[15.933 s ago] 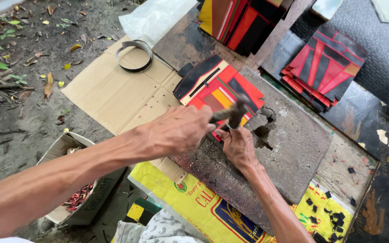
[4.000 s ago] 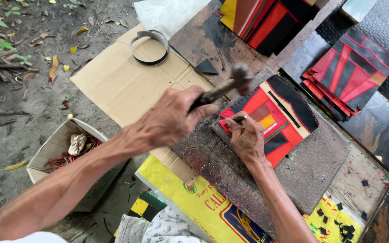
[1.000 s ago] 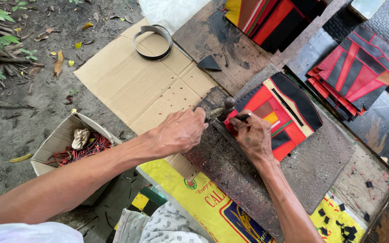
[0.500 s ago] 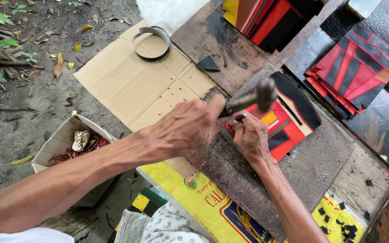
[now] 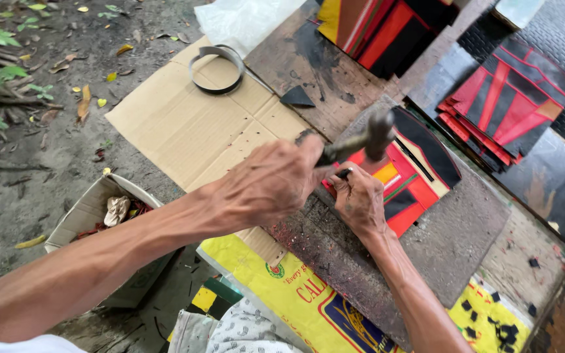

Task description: The person holds a small punch against the edge of a colorful layered leather piece resting on a board and repeatedly strikes it with a hammer, working along the edge hole by hole. They reposition the leather piece and continue punching along its border, with stacks of similar finished pieces nearby.

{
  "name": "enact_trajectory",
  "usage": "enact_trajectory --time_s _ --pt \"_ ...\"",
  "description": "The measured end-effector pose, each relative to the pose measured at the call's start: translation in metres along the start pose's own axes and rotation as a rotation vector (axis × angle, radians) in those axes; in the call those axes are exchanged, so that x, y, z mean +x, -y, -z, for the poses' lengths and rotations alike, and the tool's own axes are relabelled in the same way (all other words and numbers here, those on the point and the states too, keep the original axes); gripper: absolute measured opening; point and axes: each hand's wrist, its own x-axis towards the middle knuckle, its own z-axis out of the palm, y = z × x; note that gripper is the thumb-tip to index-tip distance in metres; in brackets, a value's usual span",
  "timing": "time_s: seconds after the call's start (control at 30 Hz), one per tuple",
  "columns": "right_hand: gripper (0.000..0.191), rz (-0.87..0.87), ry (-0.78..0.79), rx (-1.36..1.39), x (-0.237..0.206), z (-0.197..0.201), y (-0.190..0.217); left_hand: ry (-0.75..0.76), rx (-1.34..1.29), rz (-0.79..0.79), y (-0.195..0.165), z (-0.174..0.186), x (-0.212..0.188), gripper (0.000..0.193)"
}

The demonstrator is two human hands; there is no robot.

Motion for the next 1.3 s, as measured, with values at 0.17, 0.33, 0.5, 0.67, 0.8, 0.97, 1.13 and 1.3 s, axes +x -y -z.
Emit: enact_trajectory --time_s 0.17,0.33,0.5,0.67,0.8,0.97,1.13,1.3 --pt "0.009 0.153 -0.022 -0.101 0.000 0.001 -0.008 -0.324 -0.446 -0.347 -0.012 0.004 -0.002 0.025" --pt "0.011 0.090 0.001 -0.124 0.000 -0.002 -0.007 0.204 0.112 0.093 0.005 -0.003 -0.006 0.015" --pt "0.015 0.044 -0.015 -0.072 0.001 -0.002 -0.003 0.215 -0.035 0.303 0.039 -0.026 -0.016 0.035" --pt "0.012 0.138 -0.115 -0.085 -0.007 -0.004 -0.004 0.173 0.075 0.170 0.058 -0.055 -0.011 0.036" --pt "0.024 -0.229 -0.159 0.123 -0.003 -0.001 -0.014 0.235 0.031 0.173 0.063 -0.067 -0.012 0.031" --pt "0.018 -0.247 -0.151 0.519 -0.012 0.015 -0.022 0.246 0.132 0.195 0.061 -0.073 -0.006 0.021" --pt "0.020 -0.171 -0.071 0.374 -0.021 0.013 -0.018 0.137 0.072 0.080 0.063 -0.070 -0.012 0.026" --pt "0.020 -0.269 -0.046 0.305 -0.017 0.010 -0.015 0.252 0.052 0.218 0.069 -0.057 -0.012 0.033"
